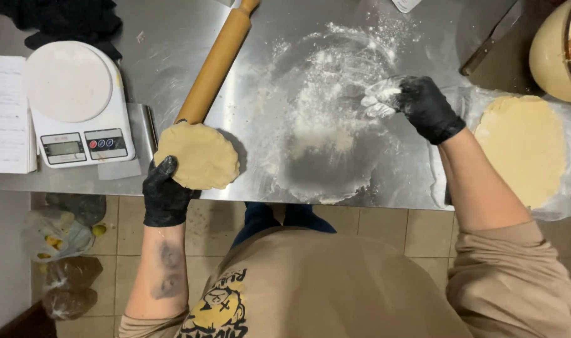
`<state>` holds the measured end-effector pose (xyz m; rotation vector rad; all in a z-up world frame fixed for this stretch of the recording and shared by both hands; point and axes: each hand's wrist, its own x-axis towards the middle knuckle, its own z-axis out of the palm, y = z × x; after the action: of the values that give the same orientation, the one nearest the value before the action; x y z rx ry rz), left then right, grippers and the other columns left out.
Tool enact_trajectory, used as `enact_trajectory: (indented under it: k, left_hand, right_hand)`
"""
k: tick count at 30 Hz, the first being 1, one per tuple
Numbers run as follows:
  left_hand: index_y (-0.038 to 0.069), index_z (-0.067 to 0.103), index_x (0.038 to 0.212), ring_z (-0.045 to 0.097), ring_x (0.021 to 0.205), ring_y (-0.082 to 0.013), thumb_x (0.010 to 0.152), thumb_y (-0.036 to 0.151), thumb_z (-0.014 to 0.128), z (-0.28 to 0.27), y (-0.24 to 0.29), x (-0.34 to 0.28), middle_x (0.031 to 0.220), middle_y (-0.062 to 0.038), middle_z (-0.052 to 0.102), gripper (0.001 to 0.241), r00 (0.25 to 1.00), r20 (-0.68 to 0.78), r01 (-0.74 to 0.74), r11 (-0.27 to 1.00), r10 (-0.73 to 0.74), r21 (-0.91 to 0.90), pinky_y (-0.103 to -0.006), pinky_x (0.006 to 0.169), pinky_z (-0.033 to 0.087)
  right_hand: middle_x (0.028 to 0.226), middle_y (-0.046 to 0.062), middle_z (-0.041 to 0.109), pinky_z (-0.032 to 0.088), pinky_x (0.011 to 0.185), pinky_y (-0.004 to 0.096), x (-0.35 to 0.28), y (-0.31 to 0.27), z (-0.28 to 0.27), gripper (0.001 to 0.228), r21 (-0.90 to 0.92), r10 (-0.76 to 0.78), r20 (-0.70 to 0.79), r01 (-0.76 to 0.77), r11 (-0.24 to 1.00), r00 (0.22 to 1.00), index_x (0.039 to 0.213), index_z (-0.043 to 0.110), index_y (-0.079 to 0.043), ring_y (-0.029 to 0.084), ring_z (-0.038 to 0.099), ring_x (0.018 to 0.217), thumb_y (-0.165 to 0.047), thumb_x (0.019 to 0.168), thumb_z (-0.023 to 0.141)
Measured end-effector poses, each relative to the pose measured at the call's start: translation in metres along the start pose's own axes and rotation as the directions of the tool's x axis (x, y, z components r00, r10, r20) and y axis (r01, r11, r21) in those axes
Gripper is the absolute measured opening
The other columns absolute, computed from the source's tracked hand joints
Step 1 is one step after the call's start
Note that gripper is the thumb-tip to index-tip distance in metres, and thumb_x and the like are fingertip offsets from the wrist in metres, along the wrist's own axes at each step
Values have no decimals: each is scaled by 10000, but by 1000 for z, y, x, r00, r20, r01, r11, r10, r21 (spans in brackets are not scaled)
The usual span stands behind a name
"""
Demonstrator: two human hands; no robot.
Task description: Rolling out dough on a floured workbench using a wooden rolling pin.
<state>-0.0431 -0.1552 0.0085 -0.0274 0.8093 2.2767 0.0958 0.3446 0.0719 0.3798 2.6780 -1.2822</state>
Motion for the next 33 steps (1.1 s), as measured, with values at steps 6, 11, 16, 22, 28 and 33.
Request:
enact_trajectory:
  k: [6,11,16,22,28,33]
  left_hand:
    - [-5,388,1570,543,1396,-323,902,240,735,-10,8,-2,1490,-174,550,792,1000,-26,12,1000,-11,17,-453,1211,416]
    - [-8,395,1566,544,1387,-320,892,227,725,-14,6,-4,1483,-175,553,786,996,-72,55,998,-55,6,-449,1193,421]
    - [-21,401,1568,539,1389,-319,900,210,714,-4,3,3,1481,-185,555,773,991,-98,97,995,-93,39,-439,1187,417]
    - [-28,399,1569,542,1398,-324,899,200,713,3,4,2,1488,-186,554,774,994,-74,79,996,-75,52,-445,1201,416]
    - [-18,404,1542,552,1372,-333,891,201,704,-24,-3,-4,1464,-177,562,749,987,-146,70,997,-66,22,-464,1177,428]
    - [-8,401,1547,544,1388,-311,908,196,692,-16,-11,18,1470,-165,558,731,984,-158,75,997,-77,-19,-443,1188,436]
  right_hand:
    - [1079,49,741,557,818,256,-24,79,73,210,510,305,-343,-96,855,888,1116,714,-31,103,678,955,33,1009,545]
    - [1021,105,631,470,781,306,-16,139,165,170,383,205,-670,96,919,714,1060,651,19,164,584,919,63,1023,491]
    - [1272,181,712,500,1110,414,58,42,235,320,-99,-340,-512,339,936,789,1189,700,0,302,647,1253,-61,1035,426]
    - [1020,150,706,602,908,399,5,176,192,325,94,41,-631,23,995,775,1055,664,-26,290,681,980,-89,1125,353]
    - [1299,144,643,502,1102,425,-25,36,210,244,446,-263,-380,425,788,887,1228,631,-35,280,609,1254,-168,1076,494]
    - [1313,145,694,517,1058,349,25,18,287,296,56,-231,-188,245,968,955,1287,669,-39,245,650,1228,-89,1058,489]
